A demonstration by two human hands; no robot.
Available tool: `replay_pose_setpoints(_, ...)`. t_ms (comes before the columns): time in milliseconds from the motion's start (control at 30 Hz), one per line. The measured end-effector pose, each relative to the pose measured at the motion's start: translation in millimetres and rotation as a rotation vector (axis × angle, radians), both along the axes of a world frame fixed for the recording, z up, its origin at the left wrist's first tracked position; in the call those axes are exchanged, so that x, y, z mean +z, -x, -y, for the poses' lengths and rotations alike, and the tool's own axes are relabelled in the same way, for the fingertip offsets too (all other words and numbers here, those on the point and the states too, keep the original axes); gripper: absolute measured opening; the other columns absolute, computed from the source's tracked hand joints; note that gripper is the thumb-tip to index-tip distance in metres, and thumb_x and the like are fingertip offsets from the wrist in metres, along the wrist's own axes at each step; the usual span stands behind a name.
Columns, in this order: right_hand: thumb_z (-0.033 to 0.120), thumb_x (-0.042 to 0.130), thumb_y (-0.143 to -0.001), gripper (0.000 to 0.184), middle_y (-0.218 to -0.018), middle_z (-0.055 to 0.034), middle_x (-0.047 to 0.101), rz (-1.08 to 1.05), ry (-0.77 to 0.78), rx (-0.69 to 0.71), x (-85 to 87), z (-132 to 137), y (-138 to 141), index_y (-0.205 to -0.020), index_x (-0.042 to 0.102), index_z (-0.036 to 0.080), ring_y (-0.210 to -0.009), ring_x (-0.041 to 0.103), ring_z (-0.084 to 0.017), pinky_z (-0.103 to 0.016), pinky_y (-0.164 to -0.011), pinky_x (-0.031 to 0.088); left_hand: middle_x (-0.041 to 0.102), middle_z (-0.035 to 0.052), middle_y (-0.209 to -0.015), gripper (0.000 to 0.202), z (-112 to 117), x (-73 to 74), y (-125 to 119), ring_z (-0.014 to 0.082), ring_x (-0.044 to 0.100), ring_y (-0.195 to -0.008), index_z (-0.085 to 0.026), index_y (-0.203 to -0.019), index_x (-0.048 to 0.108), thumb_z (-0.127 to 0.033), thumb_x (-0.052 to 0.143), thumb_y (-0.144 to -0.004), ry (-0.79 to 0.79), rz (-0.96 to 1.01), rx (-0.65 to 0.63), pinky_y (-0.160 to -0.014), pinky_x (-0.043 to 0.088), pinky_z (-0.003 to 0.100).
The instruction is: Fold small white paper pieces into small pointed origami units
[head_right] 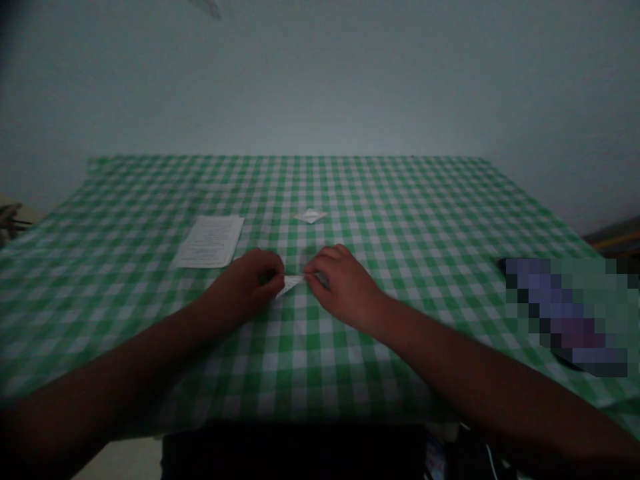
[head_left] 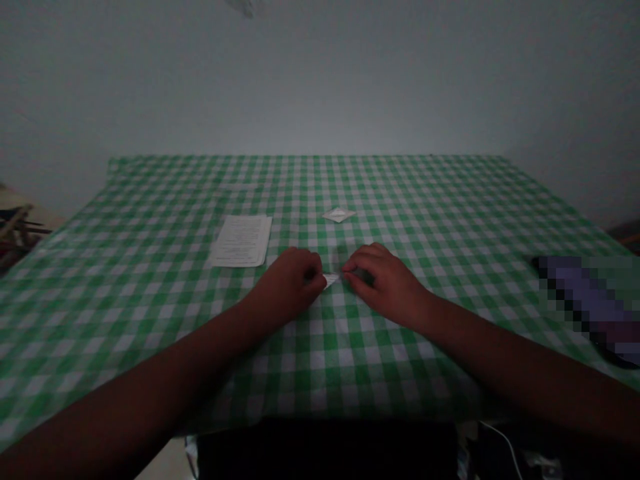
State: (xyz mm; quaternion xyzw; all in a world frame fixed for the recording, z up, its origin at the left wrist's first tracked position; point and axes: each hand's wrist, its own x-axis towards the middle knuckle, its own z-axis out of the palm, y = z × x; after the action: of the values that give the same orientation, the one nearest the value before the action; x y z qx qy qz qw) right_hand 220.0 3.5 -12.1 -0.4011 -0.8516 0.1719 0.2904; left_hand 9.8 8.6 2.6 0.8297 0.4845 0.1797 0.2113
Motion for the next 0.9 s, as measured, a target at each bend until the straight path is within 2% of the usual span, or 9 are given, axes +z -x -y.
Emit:
replay_pose_setpoints(100,0.017,0.051,-0.095,0.02,-0.093,-0.0084,0.065,0.128,-0.102,0.052,3.4,4.1,-1.4,-0.101,0.07,0.013,-0.09,0.054,-0.021,-0.038,-0.088,0.044,0.053,0.0012,-0.071,0.015,-4.5,-5.4,0.2,0.0179,0.047,-0.074,-0.019,-0.068,0.049,-0.019,0.05,-0.083,-0.1,-0.113,0.004,-0.075,0.04,0.035)
replay_pose_setpoints(200,0.018,0.047,-0.096,0.031,-0.099,-0.0101,0.063,0.312,-0.11,0.115,5.3,12.3,1.7,-0.121,0.066,0.015,-0.094,0.05,-0.023,-0.041,-0.087,0.043,0.052,0.0012,-0.071,0.015,-7.1,-9.8,0.6,0.0177,0.046,-0.073,-0.019,-0.069,0.047,-0.02,0.048,-0.084,-0.125,-0.186,0.006,-0.074,0.039,0.035)
replay_pose_setpoints(300,0.021,0.045,-0.097,0.038,-0.108,-0.012,0.06,0.436,-0.093,0.119,4.7,18.4,6.5,-0.131,0.06,0.016,-0.1,0.047,-0.026,-0.043,-0.088,0.043,0.053,0.0018,-0.072,0.015,-7.7,-11.7,0.8,0.0177,0.045,-0.073,-0.018,-0.071,0.048,-0.021,0.048,-0.086,-0.119,-0.221,-0.017,-0.073,0.039,0.034)
replay_pose_setpoints(467,0.025,0.045,-0.097,0.041,-0.118,-0.0138,0.057,0.494,-0.078,0.085,3.9,20.7,10.1,-0.135,0.057,0.017,-0.106,0.045,-0.029,-0.046,-0.091,0.042,0.054,0.0028,-0.076,0.014,-7.8,-10.9,3.8,0.0184,0.047,-0.076,-0.018,-0.074,0.053,-0.021,0.049,-0.087,-0.104,-0.23,-0.048,-0.075,0.041,0.034)
replay_pose_setpoints(600,0.023,0.044,-0.097,0.041,-0.13,-0.0121,0.056,0.5,-0.085,0.116,4.5,20.7,10.1,-0.136,0.055,0.015,-0.111,0.043,-0.03,-0.047,-0.094,0.04,0.056,0.0046,-0.084,0.013,-14.1,-10.0,14.4,0.02,0.052,-0.084,-0.017,-0.082,0.061,-0.026,0.053,-0.087,-0.093,-0.162,-0.04,-0.08,0.043,0.035)
replay_pose_setpoints(733,0.023,0.043,-0.098,0.042,-0.133,-0.0109,0.058,0.499,-0.08,0.139,4.0,21.0,9.8,-0.138,0.053,0.014,-0.114,0.042,-0.031,-0.047,-0.093,0.04,0.06,0.0032,-0.089,0.013,-22.9,-6.6,24.9,0.0189,0.056,-0.085,-0.018,-0.089,0.065,-0.03,0.059,-0.086,0.032,-0.111,-0.069,-0.078,0.045,0.033)
replay_pose_setpoints(900,0.021,0.042,-0.098,0.042,-0.137,-0.0103,0.058,0.492,-0.072,0.137,3.5,21.1,9.1,-0.138,0.052,0.014,-0.118,0.042,-0.031,-0.048,-0.092,0.039,0.062,0.0025,-0.09,0.014,-26.1,0.2,27.2,0.0179,0.058,-0.082,-0.018,-0.089,0.064,-0.031,0.061,-0.085,0.098,-0.115,-0.076,-0.074,0.045,0.031)
